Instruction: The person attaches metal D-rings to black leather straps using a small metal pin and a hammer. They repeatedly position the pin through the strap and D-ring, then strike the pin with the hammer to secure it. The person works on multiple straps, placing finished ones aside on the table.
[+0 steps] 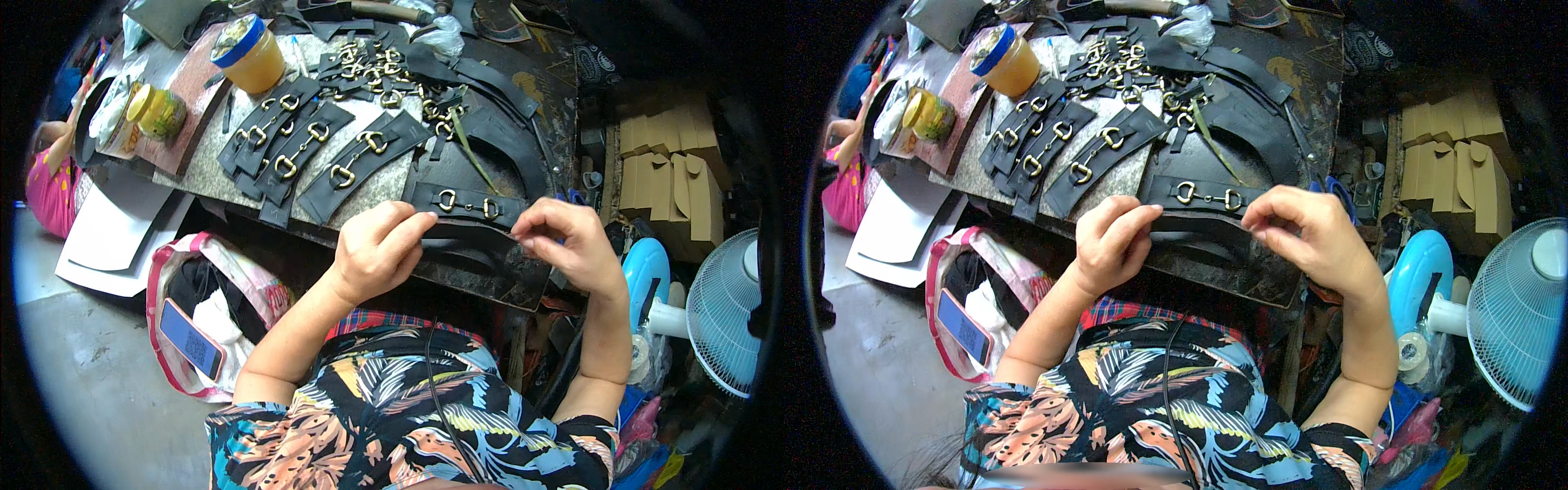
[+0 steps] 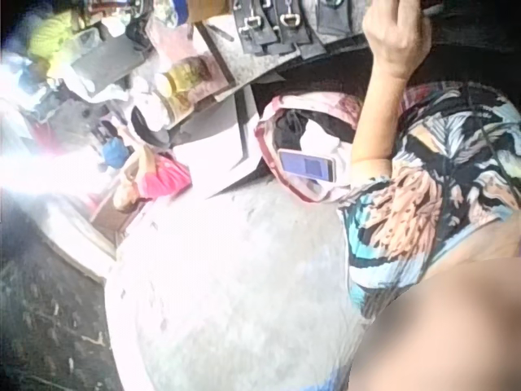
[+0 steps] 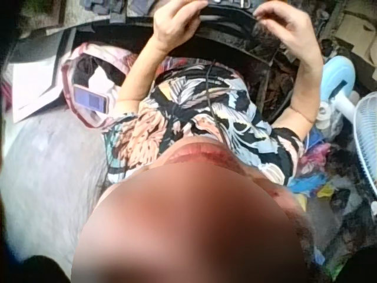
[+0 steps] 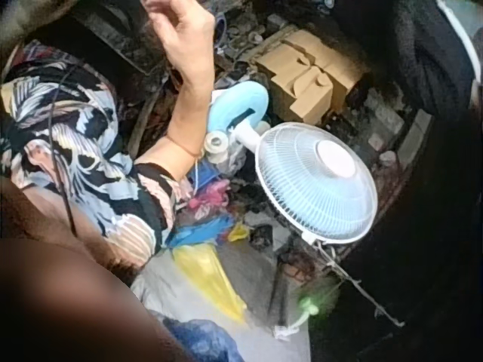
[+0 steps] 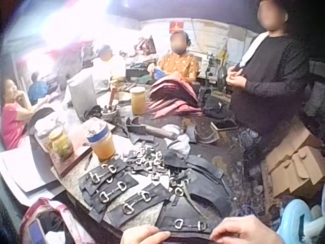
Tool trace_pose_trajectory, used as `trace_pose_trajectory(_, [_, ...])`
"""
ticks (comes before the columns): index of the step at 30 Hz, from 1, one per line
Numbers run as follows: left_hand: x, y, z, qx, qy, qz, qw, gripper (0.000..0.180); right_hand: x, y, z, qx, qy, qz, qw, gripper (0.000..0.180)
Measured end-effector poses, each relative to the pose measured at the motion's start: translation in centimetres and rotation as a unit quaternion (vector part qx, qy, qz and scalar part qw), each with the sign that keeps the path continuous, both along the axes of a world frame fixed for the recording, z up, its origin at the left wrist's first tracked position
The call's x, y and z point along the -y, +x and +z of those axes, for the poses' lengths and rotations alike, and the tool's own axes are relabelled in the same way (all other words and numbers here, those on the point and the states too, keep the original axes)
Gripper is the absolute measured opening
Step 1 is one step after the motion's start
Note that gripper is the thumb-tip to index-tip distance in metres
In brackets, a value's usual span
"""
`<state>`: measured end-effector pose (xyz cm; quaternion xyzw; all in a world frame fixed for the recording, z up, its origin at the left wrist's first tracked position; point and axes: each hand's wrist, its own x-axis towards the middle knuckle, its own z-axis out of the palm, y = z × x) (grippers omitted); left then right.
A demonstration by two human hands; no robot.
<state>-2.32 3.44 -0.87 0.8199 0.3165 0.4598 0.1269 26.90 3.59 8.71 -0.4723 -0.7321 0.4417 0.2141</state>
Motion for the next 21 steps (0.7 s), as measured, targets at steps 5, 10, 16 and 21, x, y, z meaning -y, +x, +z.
trace_pose_trajectory(5, [-0.2, 0.1, 0.0, 0.059, -0.042, -0.004, 0.997, 0.035, -4.8, 3.1, 0.6, -0.073, 0.023, -0.092, 0.993, 0.013])
trace_pose_trajectory(10, [-0.3, 0.4, 0.2, 0.045, -0.023, 0.014, 0.999, 0.036, -12.9, 4.1, -2.0, 0.050, 0.179, -0.148, 0.971, 0.027])
trace_pose_trajectory(16, [-0.3, 0.3, 0.3, 0.036, -0.017, 0.018, 0.999, 0.036, -18.2, 1.8, -6.9, 0.220, 0.264, -0.107, 0.933, 0.057])
trace_pose_trajectory(21, [-0.3, 0.3, 0.2, 0.032, -0.016, 0.023, 0.999, 0.036, -20.8, 3.4, -6.5, 0.073, 0.161, -0.169, 0.970, 0.038])
